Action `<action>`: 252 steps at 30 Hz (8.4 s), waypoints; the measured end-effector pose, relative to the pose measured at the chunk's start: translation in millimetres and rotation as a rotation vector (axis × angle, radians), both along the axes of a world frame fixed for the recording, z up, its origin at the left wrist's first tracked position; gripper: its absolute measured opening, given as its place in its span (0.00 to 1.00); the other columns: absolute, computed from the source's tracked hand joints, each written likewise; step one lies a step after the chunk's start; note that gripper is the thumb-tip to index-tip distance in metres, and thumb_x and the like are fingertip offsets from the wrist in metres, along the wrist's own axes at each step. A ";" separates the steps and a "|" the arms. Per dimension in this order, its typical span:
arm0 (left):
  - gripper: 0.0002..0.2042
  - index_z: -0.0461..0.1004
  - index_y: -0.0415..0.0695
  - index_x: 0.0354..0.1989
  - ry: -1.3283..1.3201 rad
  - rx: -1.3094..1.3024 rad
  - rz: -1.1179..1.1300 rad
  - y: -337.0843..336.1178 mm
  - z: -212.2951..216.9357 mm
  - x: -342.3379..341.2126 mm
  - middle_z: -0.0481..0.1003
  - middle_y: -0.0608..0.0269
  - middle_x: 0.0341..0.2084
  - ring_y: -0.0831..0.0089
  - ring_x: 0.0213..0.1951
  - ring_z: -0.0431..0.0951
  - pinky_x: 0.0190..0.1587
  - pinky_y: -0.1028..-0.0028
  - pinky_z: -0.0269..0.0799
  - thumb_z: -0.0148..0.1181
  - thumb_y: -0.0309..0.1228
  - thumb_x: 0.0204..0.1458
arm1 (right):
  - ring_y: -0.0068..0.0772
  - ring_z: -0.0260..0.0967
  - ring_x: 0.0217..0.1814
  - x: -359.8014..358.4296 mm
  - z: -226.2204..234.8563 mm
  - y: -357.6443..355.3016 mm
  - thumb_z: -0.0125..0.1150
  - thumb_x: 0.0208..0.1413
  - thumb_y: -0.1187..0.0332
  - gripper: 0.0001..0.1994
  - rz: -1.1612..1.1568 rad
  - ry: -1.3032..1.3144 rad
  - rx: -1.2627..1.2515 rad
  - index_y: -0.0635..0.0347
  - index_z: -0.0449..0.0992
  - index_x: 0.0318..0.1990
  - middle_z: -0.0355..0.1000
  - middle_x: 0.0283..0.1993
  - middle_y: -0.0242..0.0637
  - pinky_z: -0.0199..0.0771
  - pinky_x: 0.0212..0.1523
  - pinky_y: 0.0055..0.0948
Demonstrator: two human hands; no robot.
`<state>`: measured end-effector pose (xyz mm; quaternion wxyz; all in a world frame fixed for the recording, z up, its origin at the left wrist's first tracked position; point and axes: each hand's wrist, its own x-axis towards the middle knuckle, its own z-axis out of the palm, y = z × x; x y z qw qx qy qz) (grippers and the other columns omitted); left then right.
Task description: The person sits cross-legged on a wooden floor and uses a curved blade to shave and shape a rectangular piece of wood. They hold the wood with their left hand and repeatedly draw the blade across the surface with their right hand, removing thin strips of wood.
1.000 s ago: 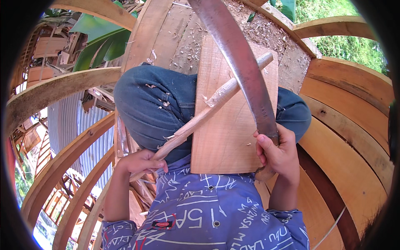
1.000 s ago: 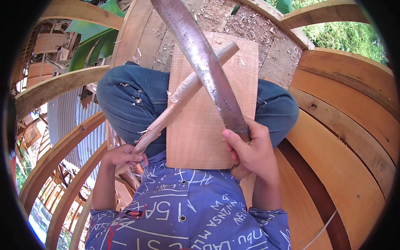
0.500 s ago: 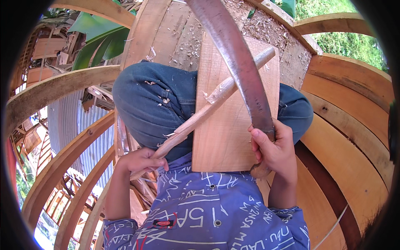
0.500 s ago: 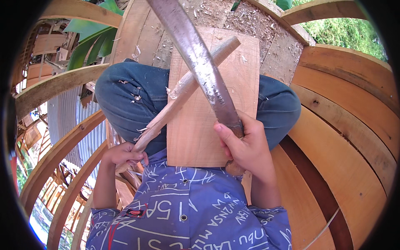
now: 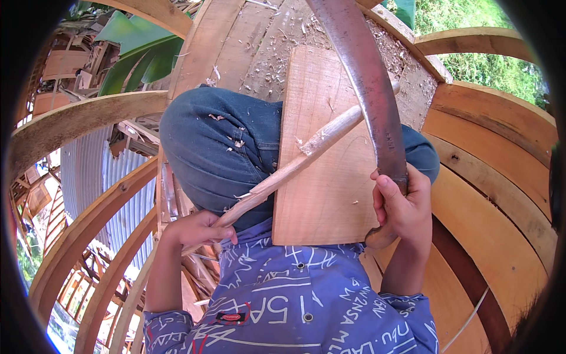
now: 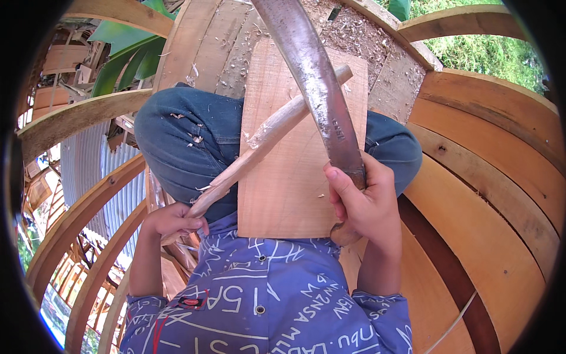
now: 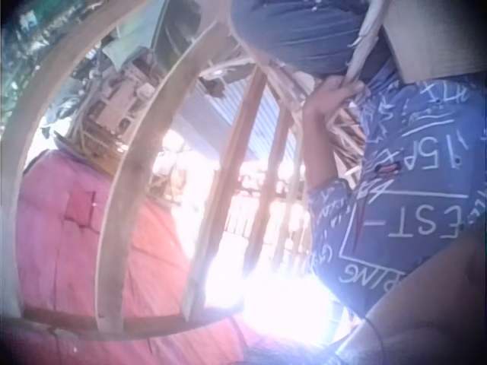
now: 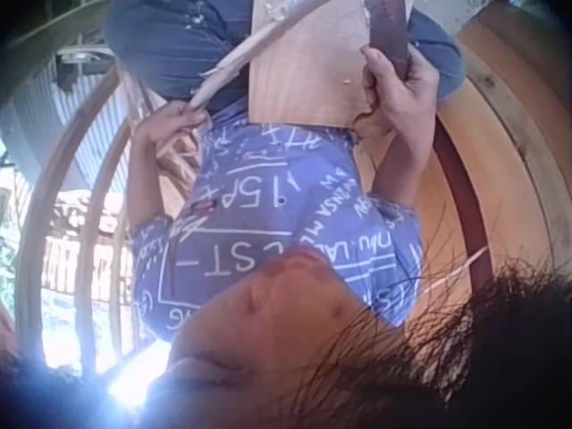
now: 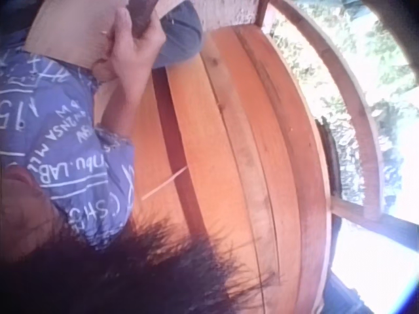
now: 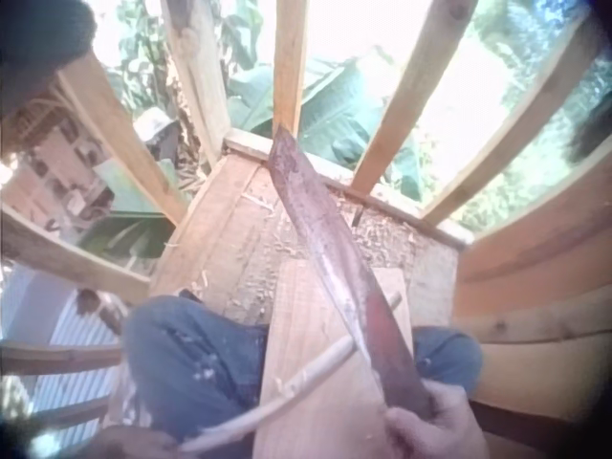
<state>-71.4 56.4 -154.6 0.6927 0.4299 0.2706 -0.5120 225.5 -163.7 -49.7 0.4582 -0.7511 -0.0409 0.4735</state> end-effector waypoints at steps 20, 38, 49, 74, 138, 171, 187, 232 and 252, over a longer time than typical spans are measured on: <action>0.18 0.79 0.44 0.39 -0.010 0.005 -0.065 4.8 -4.1 1.3 0.78 0.70 0.33 0.84 0.32 0.72 0.31 0.81 0.68 0.57 0.47 0.54 | 0.15 0.58 0.12 -10.5 -7.0 8.6 0.56 0.59 0.67 0.09 -0.037 -0.081 -0.037 0.64 0.69 0.31 0.64 0.17 0.28 0.57 0.12 0.17; 0.18 0.80 0.44 0.38 -0.075 0.010 -0.048 2.8 -2.1 2.8 0.76 0.71 0.27 0.84 0.22 0.67 0.27 0.79 0.65 0.57 0.47 0.53 | 0.15 0.57 0.12 8.2 4.4 -4.2 0.55 0.59 0.67 0.09 -0.015 -0.132 0.011 0.64 0.69 0.31 0.64 0.16 0.30 0.56 0.12 0.17; 0.19 0.81 0.46 0.38 -0.055 0.011 -0.023 3.6 2.5 6.5 0.71 0.75 0.21 0.84 0.25 0.67 0.29 0.79 0.63 0.57 0.49 0.53 | 0.17 0.57 0.11 11.1 2.7 -13.8 0.56 0.59 0.68 0.09 -0.076 -0.148 0.022 0.66 0.70 0.34 0.64 0.16 0.31 0.56 0.12 0.18; 0.20 0.80 0.42 0.37 -0.006 0.010 0.020 2.7 6.8 10.8 0.77 0.70 0.29 0.85 0.27 0.68 0.28 0.82 0.66 0.59 0.49 0.52 | 0.15 0.57 0.12 3.7 -3.9 -13.4 0.53 0.61 0.67 0.09 -0.128 -0.054 0.081 0.66 0.70 0.37 0.64 0.17 0.31 0.55 0.12 0.17; 0.19 0.79 0.40 0.39 0.036 0.016 0.029 -1.8 4.4 2.8 0.75 0.72 0.28 0.86 0.21 0.62 0.24 0.83 0.59 0.57 0.46 0.55 | 0.14 0.61 0.16 -1.6 -0.3 -11.1 0.54 0.59 0.68 0.11 -0.105 0.111 0.148 0.68 0.69 0.42 0.65 0.18 0.29 0.61 0.15 0.16; 0.19 0.79 0.41 0.39 0.064 -0.028 0.017 0.4 6.0 3.2 0.70 0.75 0.21 0.86 0.19 0.58 0.24 0.82 0.56 0.55 0.46 0.57 | 0.15 0.61 0.14 -16.4 -6.4 -17.7 0.53 0.58 0.71 0.09 0.193 0.225 0.120 0.66 0.67 0.43 0.64 0.18 0.28 0.60 0.14 0.17; 0.20 0.78 0.39 0.40 0.061 -0.065 0.089 -1.9 6.5 1.6 0.59 0.78 0.16 0.86 0.18 0.56 0.21 0.81 0.53 0.55 0.47 0.56 | 0.21 0.64 0.19 -15.9 -10.7 -18.9 0.55 0.58 0.67 0.13 0.492 0.193 0.145 0.68 0.70 0.45 0.66 0.19 0.35 0.64 0.21 0.25; 0.16 0.82 0.47 0.28 -0.031 0.387 -0.084 -15.9 24.4 11.7 0.73 0.69 0.19 0.79 0.25 0.69 0.31 0.75 0.64 0.58 0.46 0.53 | 0.14 0.59 0.15 -3.6 10.0 -17.3 0.52 0.60 0.67 0.10 0.035 0.107 0.106 0.66 0.67 0.42 0.63 0.18 0.28 0.59 0.15 0.18; 0.14 0.82 0.44 0.28 -0.084 0.445 0.017 -27.0 21.8 0.9 0.73 0.69 0.17 0.80 0.23 0.69 0.29 0.75 0.64 0.61 0.42 0.52 | 0.13 0.59 0.14 8.0 11.6 -15.1 0.52 0.59 0.69 0.08 0.045 0.089 0.116 0.65 0.69 0.40 0.63 0.18 0.27 0.58 0.14 0.17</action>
